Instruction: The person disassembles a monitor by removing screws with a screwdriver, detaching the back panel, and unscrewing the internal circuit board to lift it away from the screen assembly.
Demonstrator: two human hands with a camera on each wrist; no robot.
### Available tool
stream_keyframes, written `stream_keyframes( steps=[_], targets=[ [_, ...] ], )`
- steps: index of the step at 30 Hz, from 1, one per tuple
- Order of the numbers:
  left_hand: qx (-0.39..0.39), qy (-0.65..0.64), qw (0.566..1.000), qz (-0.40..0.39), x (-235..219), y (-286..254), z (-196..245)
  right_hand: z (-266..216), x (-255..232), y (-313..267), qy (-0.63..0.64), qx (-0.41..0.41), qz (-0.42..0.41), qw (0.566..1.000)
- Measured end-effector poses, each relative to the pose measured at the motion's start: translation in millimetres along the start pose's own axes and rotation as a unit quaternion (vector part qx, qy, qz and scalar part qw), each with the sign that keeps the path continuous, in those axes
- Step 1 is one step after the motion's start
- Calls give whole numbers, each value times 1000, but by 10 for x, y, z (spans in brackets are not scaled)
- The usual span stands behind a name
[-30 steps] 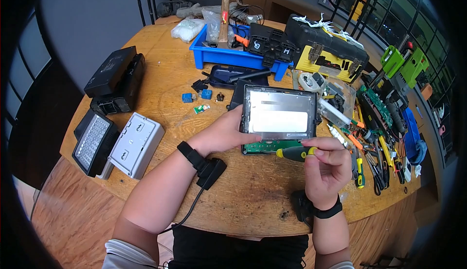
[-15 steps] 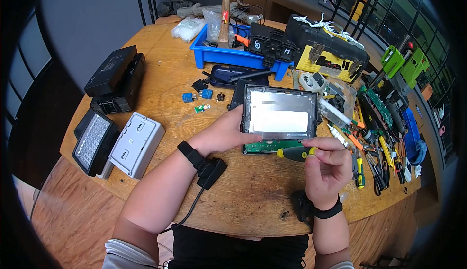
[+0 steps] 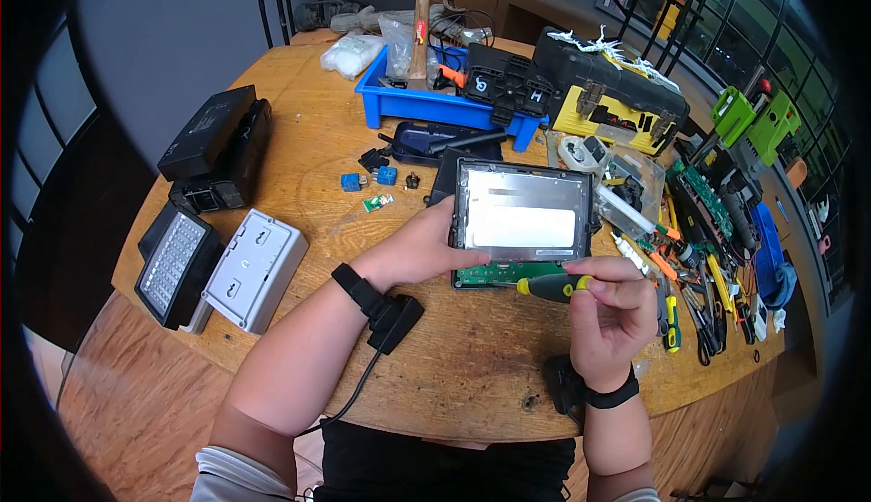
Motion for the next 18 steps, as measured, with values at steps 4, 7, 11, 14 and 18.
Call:
stream_keyframes(
  steps=[4,7,11,14,18],
  targets=[
    [-1,15,1000,1,-3,-3,5,-2,-2,-1,-1,1,1,1000],
    [-4,16,1000,0,-3,-5,6,-1,0,2,-1,-3,0,1000],
    [-3,-5,1000,1,3,0,-18,-3,-1,7,-2,-4,-3,1000],
    [12,1,1000,4,1,0,-13,-3,0,6,-6,-5,-4,1000],
    [2,-1,1000,3,1,-7,5,6,0,-2,-2,-7,-2,1000]
  ],
)
Point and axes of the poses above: each hand's wrist, its own y-axis towards the middle knuckle, its own x-axis out of the palm, z = x × y, the point moved 5 cm from there along y, towards the middle knuckle, and after that the axes turned 2 degrees about -x, right-handed, at the moved point
